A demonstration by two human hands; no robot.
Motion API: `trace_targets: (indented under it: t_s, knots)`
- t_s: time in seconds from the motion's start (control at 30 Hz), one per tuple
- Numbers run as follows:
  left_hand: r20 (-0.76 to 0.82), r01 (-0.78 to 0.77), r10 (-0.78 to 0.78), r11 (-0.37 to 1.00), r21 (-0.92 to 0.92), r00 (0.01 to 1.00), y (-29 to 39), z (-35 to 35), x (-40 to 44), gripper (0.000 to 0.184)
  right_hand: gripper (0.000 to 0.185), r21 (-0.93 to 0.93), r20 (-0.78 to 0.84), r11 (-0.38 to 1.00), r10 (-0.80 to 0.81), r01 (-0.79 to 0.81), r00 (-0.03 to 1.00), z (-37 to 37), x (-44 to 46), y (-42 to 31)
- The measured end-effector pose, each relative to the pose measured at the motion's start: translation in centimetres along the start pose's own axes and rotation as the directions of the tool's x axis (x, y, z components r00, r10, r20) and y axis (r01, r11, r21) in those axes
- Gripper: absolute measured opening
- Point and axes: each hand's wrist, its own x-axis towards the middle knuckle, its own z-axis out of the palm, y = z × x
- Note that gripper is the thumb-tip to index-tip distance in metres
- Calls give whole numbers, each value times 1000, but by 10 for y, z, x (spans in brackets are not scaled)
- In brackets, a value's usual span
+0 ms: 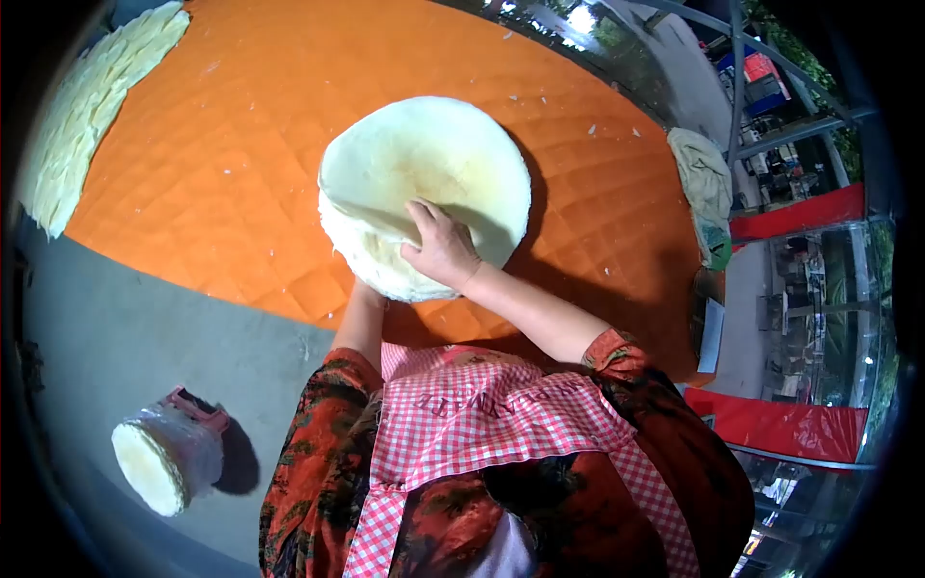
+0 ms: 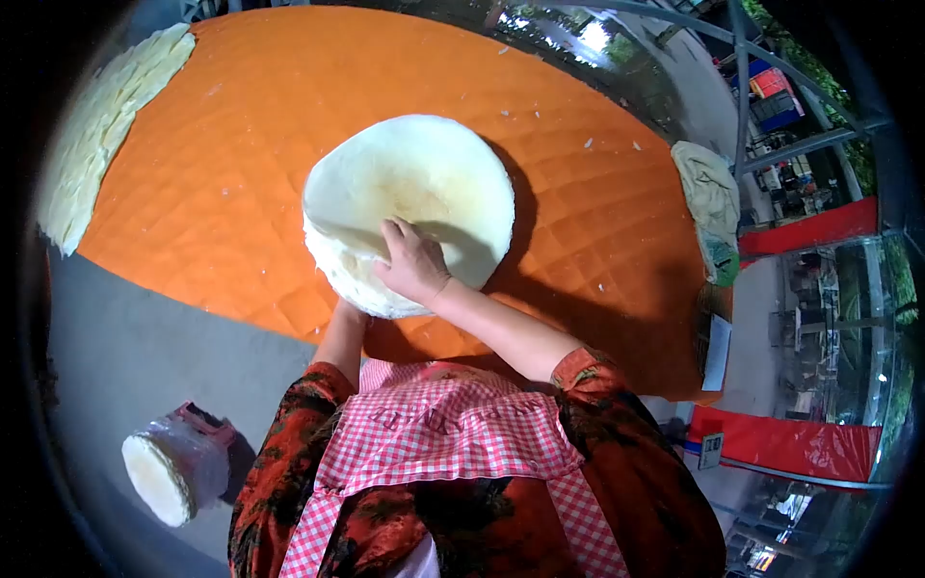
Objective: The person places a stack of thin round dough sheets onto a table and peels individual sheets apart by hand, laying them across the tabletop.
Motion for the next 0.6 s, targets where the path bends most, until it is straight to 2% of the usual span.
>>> trace_targets:
  t_s: [0.1, 0.13, 0.23, 0.3, 0.33, 0.4, 0.43, 0.47, 0.5, 0.57, 0.6]
  knots:
    - [-31, 52, -57, 989, -141, 998, 11, 21, -4, 53, 29, -102, 66, 993, 64, -57, 996, -8, 8, -6]
    - [58, 31, -23, 991, -127, 998, 8, 7, 3, 55, 18, -130, 43, 991, 49, -43, 998, -8, 10, -10]
    - [112, 72, -62, 994, -86, 992, 6, -14, 10, 55, 18, -101, 160, 991, 98, -82, 982, 4, 18, 0]
    - [136, 128, -119, 990, -55, 983, 4, -11, 24, 55, 17, 135, -16, 930, 347, -342, 938, 15, 32, 18]
    - [135, 152, -145, 987, -46, 980, 6, -9, 28, 55, 16, 94, -335, 982, 186, -164, 923, 14, 52, 44]
    - [118, 195, -192, 981, -7, 974, 14, -5, 34, 55, 16, 181, -475, 966, 252, -186, 843, -54, 63, 94]
    - [103, 213, -213, 977, 11, 972, 13, -3, 38, 55, 16, 388, -286, 851, 476, -353, 832, -102, 68, 122]
    - [83, 218, -219, 976, 23, 972, 16, -2, 39, 56, 17, 564, -316, 755, 571, -334, 758, -154, 52, 136]
    - [64, 217, -219, 976, 35, 974, 19, -3, 38, 56, 19, 719, -315, 641, 645, -268, 697, -205, 25, 147]
    - [32, 209, -211, 976, 55, 977, 22, -1, 38, 56, 23, 812, -421, 573, 705, -109, 570, -280, -40, 162]
    - [17, 209, -210, 976, 59, 977, 24, 1, 37, 56, 28, 834, -478, 551, 694, 30, 538, -303, -76, 170]
